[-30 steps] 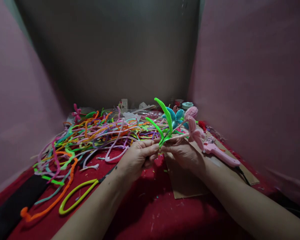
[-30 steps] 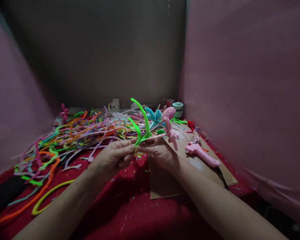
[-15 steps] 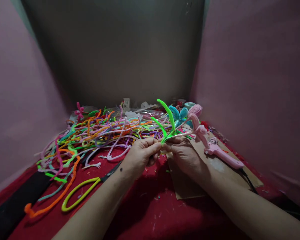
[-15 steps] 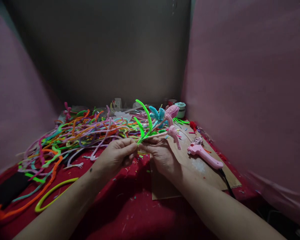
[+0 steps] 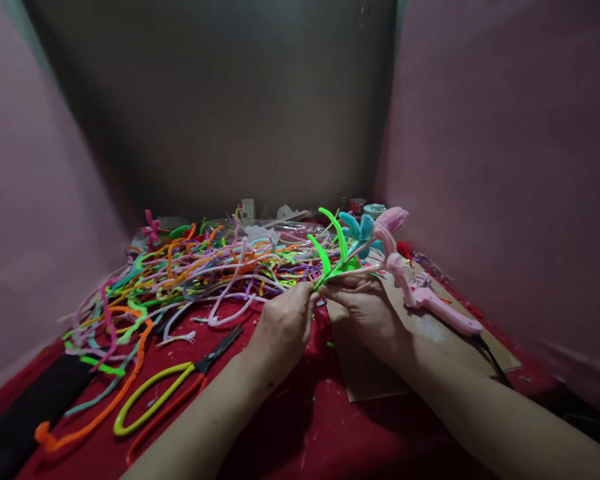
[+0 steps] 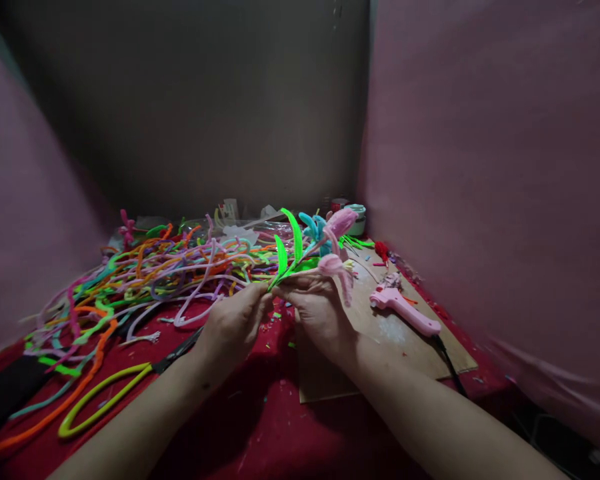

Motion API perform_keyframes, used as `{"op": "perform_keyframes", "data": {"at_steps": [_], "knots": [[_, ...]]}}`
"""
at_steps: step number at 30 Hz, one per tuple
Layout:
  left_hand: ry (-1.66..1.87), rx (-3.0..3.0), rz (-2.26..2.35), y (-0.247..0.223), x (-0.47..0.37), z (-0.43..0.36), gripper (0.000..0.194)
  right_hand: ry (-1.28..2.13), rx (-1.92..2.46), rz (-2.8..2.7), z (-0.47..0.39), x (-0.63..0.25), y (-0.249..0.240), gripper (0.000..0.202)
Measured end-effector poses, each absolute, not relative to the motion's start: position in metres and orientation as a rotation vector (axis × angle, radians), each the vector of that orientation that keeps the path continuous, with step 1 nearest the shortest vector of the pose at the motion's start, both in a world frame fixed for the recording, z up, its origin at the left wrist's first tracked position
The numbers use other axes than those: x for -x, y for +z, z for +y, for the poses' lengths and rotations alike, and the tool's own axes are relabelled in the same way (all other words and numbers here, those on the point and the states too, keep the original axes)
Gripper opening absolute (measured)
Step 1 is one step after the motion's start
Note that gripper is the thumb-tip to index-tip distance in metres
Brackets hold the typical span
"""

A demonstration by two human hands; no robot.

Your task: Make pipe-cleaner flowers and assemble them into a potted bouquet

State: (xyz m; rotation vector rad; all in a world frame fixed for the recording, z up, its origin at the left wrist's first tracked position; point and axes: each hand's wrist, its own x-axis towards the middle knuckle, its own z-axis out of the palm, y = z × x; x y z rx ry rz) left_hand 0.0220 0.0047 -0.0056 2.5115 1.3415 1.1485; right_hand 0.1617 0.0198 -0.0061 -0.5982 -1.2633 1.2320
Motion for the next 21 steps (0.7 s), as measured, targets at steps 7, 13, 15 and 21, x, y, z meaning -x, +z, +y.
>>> {"op": "perform_keyframes", "data": {"at_steps": [7,13,15,21], "knots": [[1.164,-2.635,1.423,-0.013,-0.024,0.004,0.014,1.167,0.727,-1.244,0.011,-0.156,-0.002,0.010],[1.232,-2.378,1.410,-0.005,-0.022,0.003,0.015,1.010,0.845,-1.429,0.011,-0.159,-0.002,0.018],[1.224,-2.174,1.410,-0.001,-0.021,0.004,0.016,1.117,0.833,-1.458,0.014,-0.161,-0.003,0.018],[1.198,-2.019,1.378,0.003,-0.019,0.007,0.018,1.457,0.603,-1.378,0.023,-0.163,-0.009,0.020]]}}
